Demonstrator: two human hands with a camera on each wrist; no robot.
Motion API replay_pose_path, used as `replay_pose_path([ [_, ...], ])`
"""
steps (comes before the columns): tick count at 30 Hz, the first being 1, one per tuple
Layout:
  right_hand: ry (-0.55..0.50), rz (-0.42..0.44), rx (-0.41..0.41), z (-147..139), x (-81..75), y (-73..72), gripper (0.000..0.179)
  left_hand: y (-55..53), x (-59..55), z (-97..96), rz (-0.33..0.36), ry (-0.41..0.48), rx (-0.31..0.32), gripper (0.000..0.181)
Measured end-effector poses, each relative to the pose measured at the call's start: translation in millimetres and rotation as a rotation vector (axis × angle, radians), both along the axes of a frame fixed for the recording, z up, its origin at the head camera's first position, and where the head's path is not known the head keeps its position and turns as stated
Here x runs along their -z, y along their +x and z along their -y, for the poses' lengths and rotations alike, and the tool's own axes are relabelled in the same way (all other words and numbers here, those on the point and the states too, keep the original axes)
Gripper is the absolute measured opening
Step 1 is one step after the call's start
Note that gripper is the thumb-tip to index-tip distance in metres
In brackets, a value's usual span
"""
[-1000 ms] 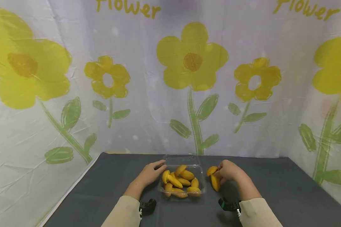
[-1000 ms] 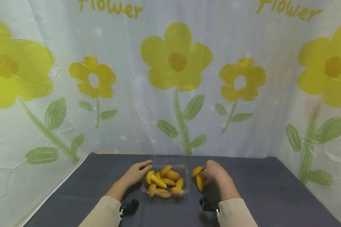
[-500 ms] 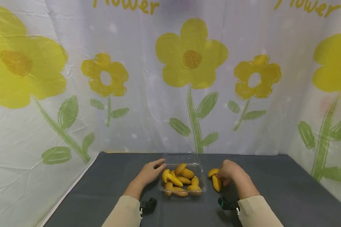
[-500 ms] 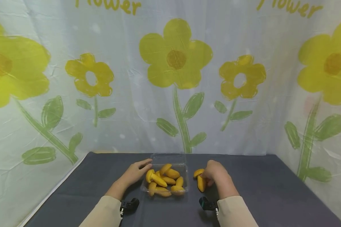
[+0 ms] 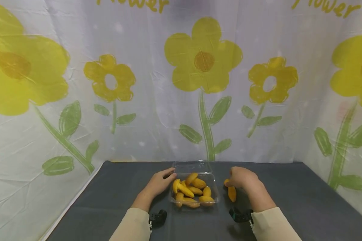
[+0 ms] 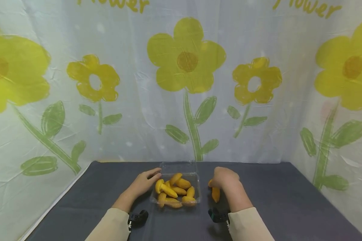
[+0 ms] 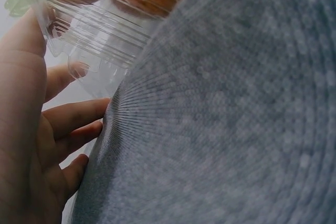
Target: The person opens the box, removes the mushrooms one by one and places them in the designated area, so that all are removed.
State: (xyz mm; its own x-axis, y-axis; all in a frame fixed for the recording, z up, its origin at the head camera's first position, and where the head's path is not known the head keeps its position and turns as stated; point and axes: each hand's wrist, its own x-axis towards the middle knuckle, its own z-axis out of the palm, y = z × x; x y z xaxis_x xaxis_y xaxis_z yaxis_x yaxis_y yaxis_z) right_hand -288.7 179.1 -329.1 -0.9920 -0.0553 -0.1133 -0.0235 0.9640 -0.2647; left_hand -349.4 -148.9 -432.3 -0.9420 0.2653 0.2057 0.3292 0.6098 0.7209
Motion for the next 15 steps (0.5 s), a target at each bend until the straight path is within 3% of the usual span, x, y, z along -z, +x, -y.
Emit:
replay_pose_path([
  [3,0.010,-0.023,-0.012,6,-5.1,4.0,0.057,1.6,-0.8,-0.6,0.004,0.007,-0.001,0.054],
  [9,-0.038,-0.086,-0.056,16,-11.7,9.3,0.056,0.4,-1.3,-2.5,-0.011,0.002,-0.006,0.052],
  [15,-0.104,-0.153,-0.134,30,-7.0,11.3,0.053,-0.8,1.2,-2.0,-0.013,0.012,-0.008,0.053],
])
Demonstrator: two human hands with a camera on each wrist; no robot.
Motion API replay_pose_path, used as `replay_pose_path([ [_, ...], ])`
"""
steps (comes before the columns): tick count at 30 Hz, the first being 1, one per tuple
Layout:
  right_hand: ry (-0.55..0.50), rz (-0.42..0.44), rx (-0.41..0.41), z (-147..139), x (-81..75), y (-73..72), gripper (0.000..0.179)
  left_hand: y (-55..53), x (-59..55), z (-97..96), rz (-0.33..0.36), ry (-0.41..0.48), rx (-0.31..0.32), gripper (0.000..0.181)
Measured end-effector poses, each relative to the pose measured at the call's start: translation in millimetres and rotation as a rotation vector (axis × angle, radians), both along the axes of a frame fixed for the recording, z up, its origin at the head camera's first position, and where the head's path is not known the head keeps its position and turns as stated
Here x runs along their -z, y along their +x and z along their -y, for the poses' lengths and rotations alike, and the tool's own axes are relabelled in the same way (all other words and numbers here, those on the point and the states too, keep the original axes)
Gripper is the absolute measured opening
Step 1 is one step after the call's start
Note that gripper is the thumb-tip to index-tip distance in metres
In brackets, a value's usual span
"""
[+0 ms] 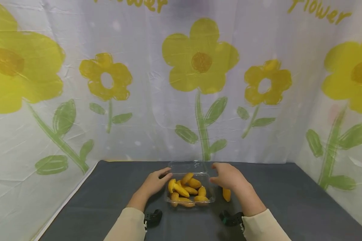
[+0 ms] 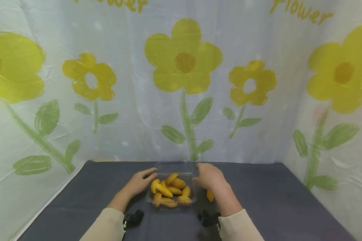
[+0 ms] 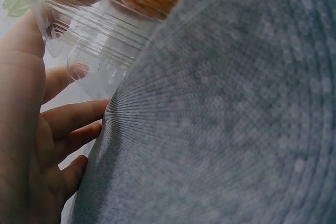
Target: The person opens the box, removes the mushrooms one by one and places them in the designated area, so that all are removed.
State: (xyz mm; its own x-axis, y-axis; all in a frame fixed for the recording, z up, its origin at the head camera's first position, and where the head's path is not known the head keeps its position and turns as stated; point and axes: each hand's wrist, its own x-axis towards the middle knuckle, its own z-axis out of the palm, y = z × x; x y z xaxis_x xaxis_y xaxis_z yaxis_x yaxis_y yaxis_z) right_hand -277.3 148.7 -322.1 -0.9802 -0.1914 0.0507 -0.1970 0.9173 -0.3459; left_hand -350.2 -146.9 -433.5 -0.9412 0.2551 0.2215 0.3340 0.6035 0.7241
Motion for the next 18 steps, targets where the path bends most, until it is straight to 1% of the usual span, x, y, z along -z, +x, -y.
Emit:
replay_pose_path([
  [7,-0.013,-0.101,-0.133,17,10.6,-1.1,0.046,-2.4,-0.1,-3.4,-0.012,-0.023,-0.017,0.053],
  [12,-0.001,-0.189,-0.200,25,23.0,-2.0,0.042,-1.1,0.8,-4.8,-0.015,-0.022,-0.013,0.050],
  [15,0.008,-0.232,-0.252,31,29.5,-2.8,0.044,0.3,0.2,-4.3,-0.012,-0.016,-0.013,0.050],
  [18,0.035,-0.228,-0.298,37,34.5,-4.4,0.048,0.9,-1.5,-3.1,-0.013,-0.014,-0.022,0.051],
])
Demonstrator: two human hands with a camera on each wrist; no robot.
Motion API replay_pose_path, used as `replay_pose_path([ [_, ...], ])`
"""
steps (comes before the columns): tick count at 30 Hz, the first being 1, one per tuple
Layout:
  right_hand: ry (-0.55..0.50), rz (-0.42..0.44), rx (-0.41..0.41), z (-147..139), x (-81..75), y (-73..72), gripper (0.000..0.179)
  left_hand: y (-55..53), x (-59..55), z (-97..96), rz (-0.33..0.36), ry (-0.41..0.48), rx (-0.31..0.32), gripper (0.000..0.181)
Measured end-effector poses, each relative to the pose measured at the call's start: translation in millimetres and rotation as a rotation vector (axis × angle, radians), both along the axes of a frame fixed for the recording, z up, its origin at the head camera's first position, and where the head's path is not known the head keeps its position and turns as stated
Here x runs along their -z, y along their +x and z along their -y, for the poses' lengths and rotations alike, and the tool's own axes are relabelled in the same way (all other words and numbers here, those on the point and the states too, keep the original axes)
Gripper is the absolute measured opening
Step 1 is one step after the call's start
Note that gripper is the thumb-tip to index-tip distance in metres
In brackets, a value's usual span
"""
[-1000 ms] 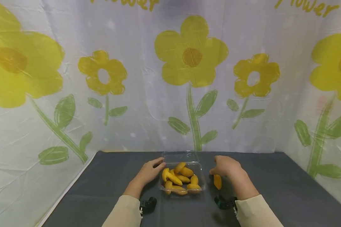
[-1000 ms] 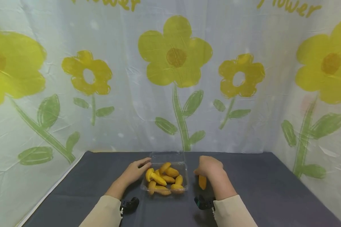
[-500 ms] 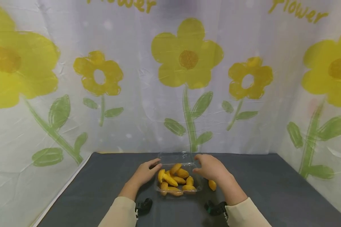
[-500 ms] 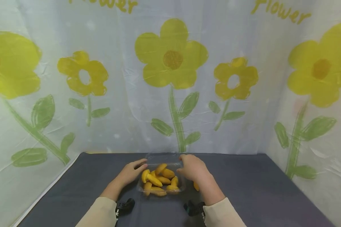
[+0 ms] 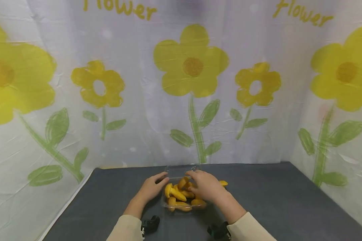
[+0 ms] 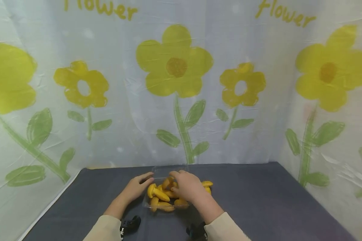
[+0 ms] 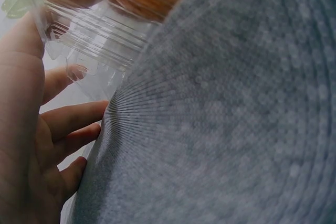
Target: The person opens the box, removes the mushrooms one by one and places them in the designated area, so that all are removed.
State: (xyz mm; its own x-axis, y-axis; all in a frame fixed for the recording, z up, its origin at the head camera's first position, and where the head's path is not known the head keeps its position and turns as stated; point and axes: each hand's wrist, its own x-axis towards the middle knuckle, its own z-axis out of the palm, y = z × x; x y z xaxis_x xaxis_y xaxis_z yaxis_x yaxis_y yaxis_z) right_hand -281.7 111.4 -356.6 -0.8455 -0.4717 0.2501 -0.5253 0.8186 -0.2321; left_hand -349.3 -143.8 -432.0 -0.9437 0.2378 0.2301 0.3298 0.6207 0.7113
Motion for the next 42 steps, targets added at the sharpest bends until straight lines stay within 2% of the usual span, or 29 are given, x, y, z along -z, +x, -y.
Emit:
replay_pose_path([
  [6,0.029,0.024,-0.028,8,14.1,-5.6,0.052,2.5,-0.2,2.2,0.011,0.007,-0.017,0.052],
  [11,-0.004,-0.055,-0.021,9,23.4,-8.5,0.048,1.6,-1.8,-0.6,0.013,-0.006,-0.022,0.051],
  [17,-0.056,-0.169,0.017,6,28.1,-6.8,0.030,-0.1,-4.1,-5.2,0.019,-0.019,-0.006,0.052],
  [23,-0.095,-0.248,0.067,3,20.0,-6.3,0.025,-3.5,-4.6,-5.4,0.018,-0.001,0.008,0.051],
  [28,-0.139,-0.247,0.061,4,10.1,-3.9,0.023,-1.0,-1.7,-1.4,0.019,-0.006,-0.022,0.051],
  [34,-0.185,-0.209,0.076,2,-1.4,2.9,0.021,0.3,-1.5,-0.6,0.014,-0.014,-0.027,0.051],
  [42,-0.171,-0.133,0.164,-7,-18.4,5.6,0.022,1.0,-6.3,-1.8,0.024,-0.009,-0.012,0.051],
])
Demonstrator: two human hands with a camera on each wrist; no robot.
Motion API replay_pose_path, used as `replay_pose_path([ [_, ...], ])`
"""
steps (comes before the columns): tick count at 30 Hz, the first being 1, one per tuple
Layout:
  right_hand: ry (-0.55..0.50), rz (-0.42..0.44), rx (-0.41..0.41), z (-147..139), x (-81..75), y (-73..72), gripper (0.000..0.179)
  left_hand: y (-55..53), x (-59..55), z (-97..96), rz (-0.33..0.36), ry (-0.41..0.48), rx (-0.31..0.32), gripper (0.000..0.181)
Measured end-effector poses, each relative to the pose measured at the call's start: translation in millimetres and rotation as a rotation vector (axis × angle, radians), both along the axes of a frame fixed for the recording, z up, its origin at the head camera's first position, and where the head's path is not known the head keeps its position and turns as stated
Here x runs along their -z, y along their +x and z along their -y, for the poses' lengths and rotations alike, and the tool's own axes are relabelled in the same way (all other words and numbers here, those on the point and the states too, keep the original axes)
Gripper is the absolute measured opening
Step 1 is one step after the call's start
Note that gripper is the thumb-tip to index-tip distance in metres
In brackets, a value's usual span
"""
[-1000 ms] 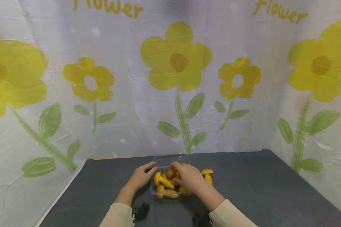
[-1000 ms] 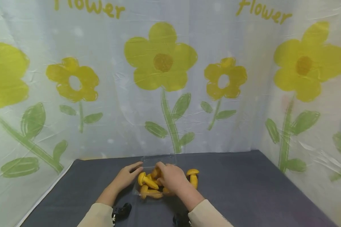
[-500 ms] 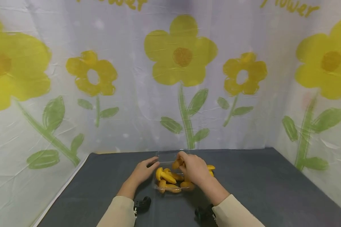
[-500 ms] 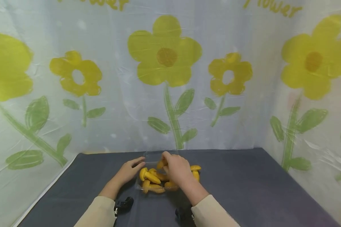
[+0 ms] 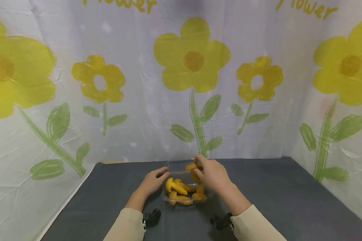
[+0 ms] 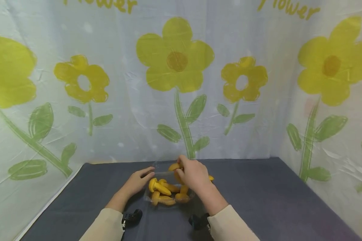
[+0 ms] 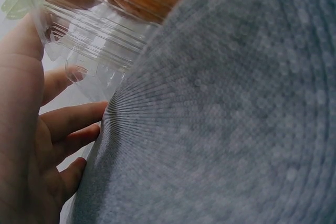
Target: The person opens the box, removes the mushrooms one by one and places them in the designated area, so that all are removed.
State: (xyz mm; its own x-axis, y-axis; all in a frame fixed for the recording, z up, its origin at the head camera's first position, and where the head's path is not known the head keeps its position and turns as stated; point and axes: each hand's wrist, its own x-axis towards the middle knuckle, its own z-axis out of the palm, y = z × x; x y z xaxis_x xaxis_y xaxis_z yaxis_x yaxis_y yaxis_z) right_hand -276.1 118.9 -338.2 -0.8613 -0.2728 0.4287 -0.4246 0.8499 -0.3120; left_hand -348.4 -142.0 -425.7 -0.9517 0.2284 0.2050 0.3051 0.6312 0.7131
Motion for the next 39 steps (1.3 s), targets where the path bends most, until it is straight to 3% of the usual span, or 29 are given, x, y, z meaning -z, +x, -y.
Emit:
replay_pose_path([
  [19,0.003,0.262,0.157,-54,-41.1,-3.5,0.021,-6.2,-7.5,-0.4,-0.002,-0.005,0.004,0.051],
  [31,0.013,0.363,0.277,-98,-39.1,-6.1,0.025,-5.9,-4.0,-1.0,0.014,-0.002,0.008,0.053],
  [39,-0.032,0.480,0.264,-121,-32.4,-7.8,0.031,-2.4,-0.7,1.0,0.026,-0.007,0.004,0.053],
])
